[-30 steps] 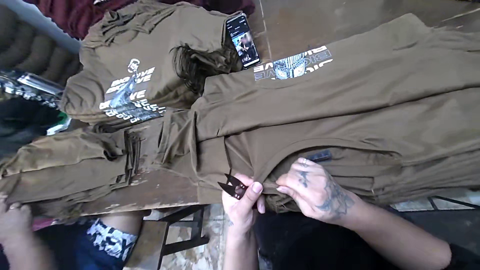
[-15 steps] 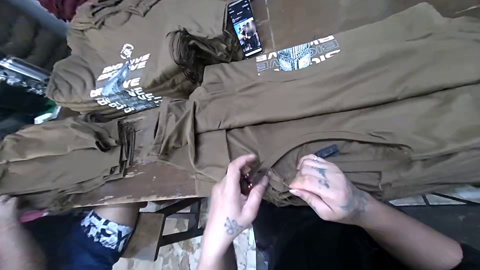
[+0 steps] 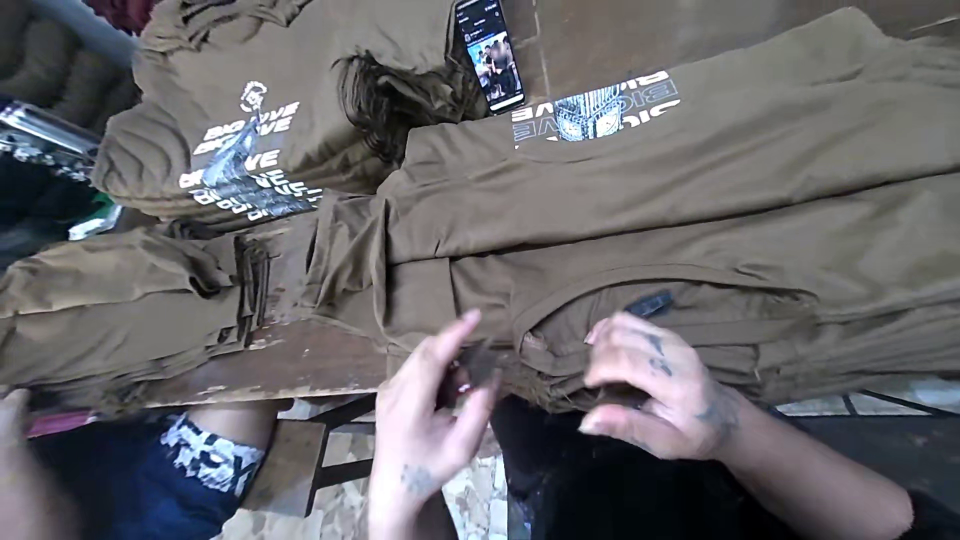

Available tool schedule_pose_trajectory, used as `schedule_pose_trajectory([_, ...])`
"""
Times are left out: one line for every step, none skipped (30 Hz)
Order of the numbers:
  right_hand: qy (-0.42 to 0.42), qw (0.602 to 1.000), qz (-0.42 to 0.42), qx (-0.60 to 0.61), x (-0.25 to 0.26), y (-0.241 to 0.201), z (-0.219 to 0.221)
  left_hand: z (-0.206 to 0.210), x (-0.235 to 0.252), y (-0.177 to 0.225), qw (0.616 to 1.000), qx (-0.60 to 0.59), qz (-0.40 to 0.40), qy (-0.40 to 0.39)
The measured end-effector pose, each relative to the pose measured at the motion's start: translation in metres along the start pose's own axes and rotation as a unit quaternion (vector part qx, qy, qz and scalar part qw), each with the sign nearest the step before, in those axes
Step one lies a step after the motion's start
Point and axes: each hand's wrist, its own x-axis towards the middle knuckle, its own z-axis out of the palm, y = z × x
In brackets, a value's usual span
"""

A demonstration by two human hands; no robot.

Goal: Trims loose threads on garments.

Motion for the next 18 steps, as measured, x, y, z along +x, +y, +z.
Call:
schedule_pose_trajectory([-0.015, 0.999, 0.026, -0.038, 0.006, -0.003, 0.001, 0.009, -0.002, -0.010, 0.999, -0.013, -0.028, 0.012])
schedule_pose_trajectory([-0.029, 0.996, 0.045, -0.078, 0.011, -0.005, 0.005, 0.019, -0.003, -0.019, 0.999, -0.018, -0.049, 0.017])
schedule_pose_trajectory([-0.030, 0.992, 0.053, -0.109, 0.015, -0.003, 0.011, 0.027, -0.004, -0.025, 0.998, -0.018, -0.058, 0.027])
schedule_pose_trajectory([-0.013, 0.991, 0.054, -0.122, 0.017, 0.000, 0.016, 0.034, -0.005, -0.028, 0.996, -0.048, -0.060, 0.053])
schedule_pose_trajectory([0.003, 0.992, 0.051, -0.116, 0.019, 0.003, 0.017, 0.038, -0.004, -0.030, 0.990, -0.098, -0.058, 0.089])
schedule_pose_trajectory([0.008, 0.994, 0.045, -0.096, 0.020, 0.006, 0.016, 0.043, -0.003, -0.030, 0.979, -0.153, -0.054, 0.125])
schedule_pose_trajectory([0.001, 0.997, 0.039, -0.072, 0.021, 0.007, 0.013, 0.049, -0.001, -0.030, 0.967, -0.196, -0.053, 0.153])
schedule_pose_trajectory([-0.013, 0.998, 0.039, -0.050, 0.019, 0.008, 0.012, 0.053, -0.002, -0.029, 0.958, -0.227, -0.055, 0.169])
schedule_pose_trajectory([-0.026, 0.998, 0.043, -0.041, 0.019, 0.009, 0.011, 0.056, -0.002, -0.030, 0.952, -0.246, -0.055, 0.175])
schedule_pose_trajectory([-0.040, 0.997, 0.049, -0.048, 0.020, 0.009, 0.011, 0.058, -0.001, -0.031, 0.949, -0.256, -0.053, 0.176])
schedule_pose_trajectory([-0.054, 0.994, 0.054, -0.073, 0.021, 0.009, 0.013, 0.058, -0.001, -0.032, 0.949, -0.259, -0.050, 0.174])
schedule_pose_trajectory([-0.066, 0.990, 0.059, -0.108, 0.022, 0.008, 0.015, 0.058, -0.001, -0.033, 0.951, -0.256, -0.048, 0.168])
schedule_pose_trajectory([-0.067, 0.987, 0.058, -0.137, 0.023, 0.009, 0.019, 0.058, -0.002, -0.033, 0.954, -0.248, -0.046, 0.161])
schedule_pose_trajectory([-0.058, 0.985, 0.051, -0.156, 0.024, 0.010, 0.023, 0.058, -0.003, -0.034, 0.958, -0.239, -0.043, 0.153])
schedule_pose_trajectory([-0.044, 0.985, 0.041, -0.164, 0.024, 0.011, 0.025, 0.058, -0.004, -0.035, 0.962, -0.228, -0.040, 0.147])
schedule_pose_trajectory([-0.029, 0.986, 0.033, -0.160, 0.024, 0.012, 0.026, 0.059, -0.004, -0.035, 0.965, -0.218, -0.036, 0.144])
schedule_pose_trajectory([-0.016, 0.988, 0.029, -0.149, 0.024, 0.013, 0.024, 0.059, -0.004, -0.035, 0.967, -0.208, -0.034, 0.140])
schedule_pose_trajectory([-0.004, 0.990, 0.026, -0.136, 0.023, 0.013, 0.023, 0.059, -0.004, -0.035, 0.969, -0.201, -0.035, 0.137])
